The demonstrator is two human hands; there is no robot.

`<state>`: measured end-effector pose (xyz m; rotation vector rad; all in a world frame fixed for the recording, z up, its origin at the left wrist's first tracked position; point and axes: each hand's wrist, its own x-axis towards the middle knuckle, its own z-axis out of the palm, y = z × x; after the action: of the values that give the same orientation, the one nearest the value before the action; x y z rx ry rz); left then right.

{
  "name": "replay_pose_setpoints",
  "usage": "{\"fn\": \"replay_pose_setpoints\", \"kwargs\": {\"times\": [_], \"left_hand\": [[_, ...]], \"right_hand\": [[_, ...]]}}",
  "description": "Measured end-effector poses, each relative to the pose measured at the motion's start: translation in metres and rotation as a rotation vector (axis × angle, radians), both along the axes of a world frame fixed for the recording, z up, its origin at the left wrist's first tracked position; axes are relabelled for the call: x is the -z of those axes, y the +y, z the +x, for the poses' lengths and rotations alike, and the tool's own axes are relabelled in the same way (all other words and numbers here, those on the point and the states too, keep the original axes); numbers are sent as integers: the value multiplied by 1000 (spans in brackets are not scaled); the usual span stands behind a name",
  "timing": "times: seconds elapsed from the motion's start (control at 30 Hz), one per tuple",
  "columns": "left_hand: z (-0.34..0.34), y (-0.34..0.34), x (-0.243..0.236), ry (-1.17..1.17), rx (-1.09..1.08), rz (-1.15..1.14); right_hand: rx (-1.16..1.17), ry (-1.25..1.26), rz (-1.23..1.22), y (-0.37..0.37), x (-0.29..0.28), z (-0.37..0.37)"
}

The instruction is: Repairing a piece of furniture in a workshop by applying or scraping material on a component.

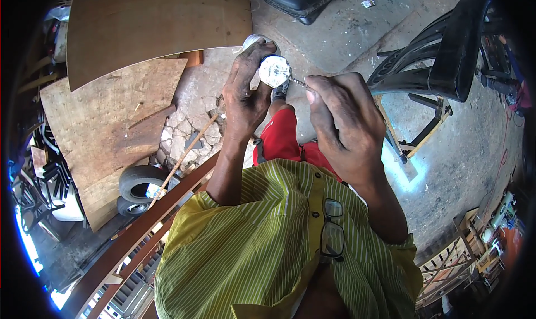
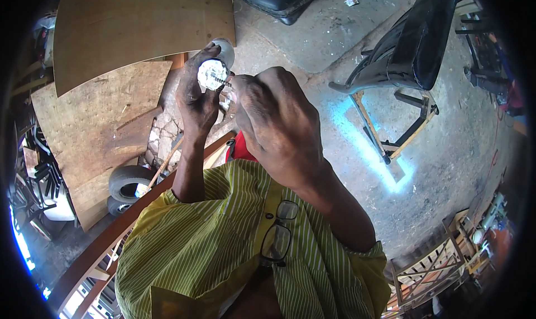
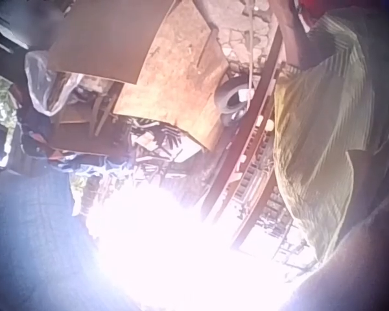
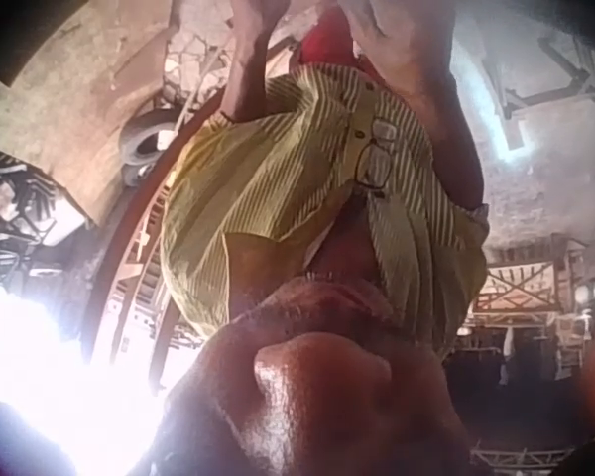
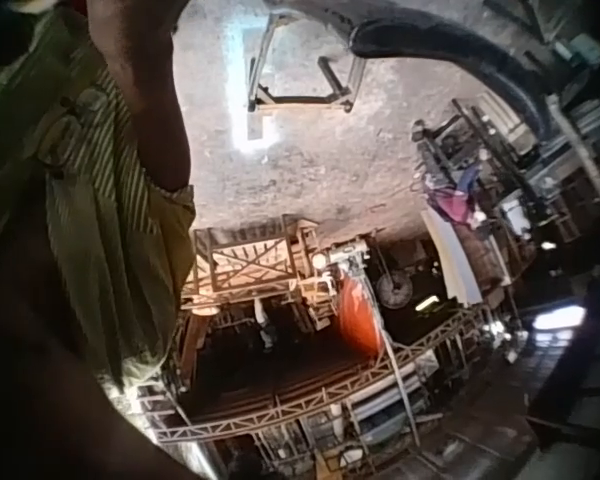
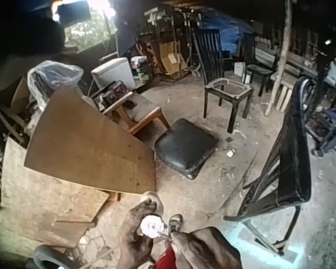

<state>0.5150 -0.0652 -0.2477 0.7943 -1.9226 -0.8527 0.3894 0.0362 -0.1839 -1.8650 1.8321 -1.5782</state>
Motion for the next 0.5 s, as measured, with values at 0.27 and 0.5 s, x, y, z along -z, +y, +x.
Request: {"fn": "replay_pose_setpoints", "kwargs": {"times": [0.27,0.5], "left_hand": [[4,2,-7,-49,-9,-62],[9,1,-7,-103,-9,-50]], "right_hand": [[20,75,98,-5,9,9],[-265,-100,215,-2,10,11]]}}
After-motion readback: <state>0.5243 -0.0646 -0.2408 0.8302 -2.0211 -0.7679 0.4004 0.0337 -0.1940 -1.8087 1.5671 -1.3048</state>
